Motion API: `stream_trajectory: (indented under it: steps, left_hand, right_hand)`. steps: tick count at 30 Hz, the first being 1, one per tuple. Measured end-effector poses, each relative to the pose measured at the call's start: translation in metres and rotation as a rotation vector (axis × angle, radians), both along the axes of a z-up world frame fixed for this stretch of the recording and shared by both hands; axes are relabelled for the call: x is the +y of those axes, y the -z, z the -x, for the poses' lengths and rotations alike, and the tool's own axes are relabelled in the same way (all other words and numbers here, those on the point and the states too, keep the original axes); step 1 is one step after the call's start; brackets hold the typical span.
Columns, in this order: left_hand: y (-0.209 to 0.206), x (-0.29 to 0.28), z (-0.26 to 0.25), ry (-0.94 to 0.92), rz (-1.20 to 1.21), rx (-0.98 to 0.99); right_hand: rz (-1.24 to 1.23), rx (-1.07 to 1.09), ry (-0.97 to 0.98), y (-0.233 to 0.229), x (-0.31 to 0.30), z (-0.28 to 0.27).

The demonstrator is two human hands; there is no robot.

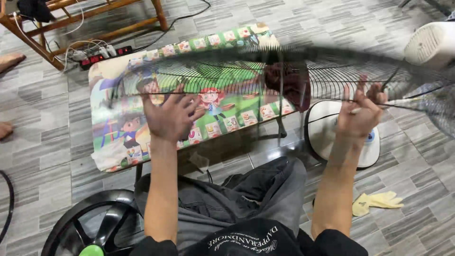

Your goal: Cleaning the grill of an electric fan using a brush and a cloth

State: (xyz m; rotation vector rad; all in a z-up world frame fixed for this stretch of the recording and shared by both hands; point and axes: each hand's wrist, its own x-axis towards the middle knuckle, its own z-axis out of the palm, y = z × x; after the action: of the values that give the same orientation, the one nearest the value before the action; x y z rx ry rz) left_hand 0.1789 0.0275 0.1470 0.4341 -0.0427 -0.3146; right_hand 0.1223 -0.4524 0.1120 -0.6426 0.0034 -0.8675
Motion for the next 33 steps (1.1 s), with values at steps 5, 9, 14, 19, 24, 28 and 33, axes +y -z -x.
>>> stream_trajectory:
  steps: [5,9,14,19,24,28,33]
  left_hand:
    - [0.032,0.033,-0.039,0.479,0.289,-0.245]
    - [0.034,0.056,-0.02,0.413,0.241,-0.154]
    - [0.046,0.077,0.023,-0.187,-0.45,0.155]
    - [0.059,0.087,0.053,-0.333,-0.434,0.111]
    - [0.042,0.105,0.072,-0.503,-0.506,0.154]
    - [0.047,0.115,0.066,-0.552,-0.4,0.086]
    - [0.063,0.102,0.088,-0.611,-0.391,0.179]
  right_hand:
    - [0.022,-0.142,-0.183,0.005,-0.008,-0.027]
    - [0.329,-0.047,-0.245,-0.004,-0.004,-0.031]
    - [0.361,0.069,-0.406,0.005,-0.005,-0.037]
    - [0.517,0.26,-0.512,0.039,0.003,-0.032]
    - [0.123,0.692,-0.487,0.101,0.009,0.007]
    - [0.001,0.695,-0.395,0.133,0.025,0.028]
    - [0.374,0.637,-0.325,0.124,0.085,0.05]
